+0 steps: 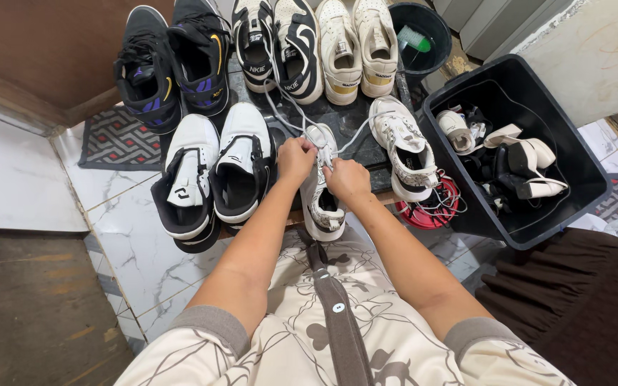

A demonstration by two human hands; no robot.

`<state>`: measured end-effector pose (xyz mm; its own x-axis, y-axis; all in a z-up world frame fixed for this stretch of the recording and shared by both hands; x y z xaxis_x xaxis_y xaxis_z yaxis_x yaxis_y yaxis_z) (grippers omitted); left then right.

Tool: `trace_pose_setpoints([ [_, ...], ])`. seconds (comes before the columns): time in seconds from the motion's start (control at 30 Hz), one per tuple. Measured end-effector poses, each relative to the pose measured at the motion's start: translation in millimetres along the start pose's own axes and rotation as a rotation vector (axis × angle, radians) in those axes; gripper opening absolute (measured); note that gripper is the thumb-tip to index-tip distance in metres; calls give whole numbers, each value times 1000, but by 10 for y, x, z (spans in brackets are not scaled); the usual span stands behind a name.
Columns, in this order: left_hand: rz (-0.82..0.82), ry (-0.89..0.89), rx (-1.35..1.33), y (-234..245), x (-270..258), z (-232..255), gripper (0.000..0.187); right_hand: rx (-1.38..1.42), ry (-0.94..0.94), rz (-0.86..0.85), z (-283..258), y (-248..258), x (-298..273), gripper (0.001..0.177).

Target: The person unlaces a white sneaker, removes the laces, and then re-laces the same shoe. They then pick up a black sneaker and begin lacing it. The task involves handling shoe laces and multiple sneakers on a small table.

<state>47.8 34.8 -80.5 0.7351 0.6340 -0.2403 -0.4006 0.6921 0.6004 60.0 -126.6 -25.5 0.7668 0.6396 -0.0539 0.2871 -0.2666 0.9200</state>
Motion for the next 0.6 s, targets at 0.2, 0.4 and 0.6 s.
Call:
trace_pose_setpoints([
  [0.2,189,28,-203,-332,491,-252,22,6,-3,3,-22,-10,3,38],
  [0.4,96,91,-734,215,1079,123,12,13,-16,-5,25,-13,-13,38],
  [0.6,386,-286,-806,1505,1325,1033,14,9,-35,-26,94,-23,20,38],
])
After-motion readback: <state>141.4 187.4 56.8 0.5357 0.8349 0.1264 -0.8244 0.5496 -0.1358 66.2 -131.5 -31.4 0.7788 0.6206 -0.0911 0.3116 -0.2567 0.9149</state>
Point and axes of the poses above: each hand's wrist, its own x-axis towards the middle knuckle, its own y-axis out of the back of the hand, z = x × y, the point moved 5 cm from there along x, towards the middle knuckle, and after that the axes turned 15 degrees about y, right-handed, at the moved point
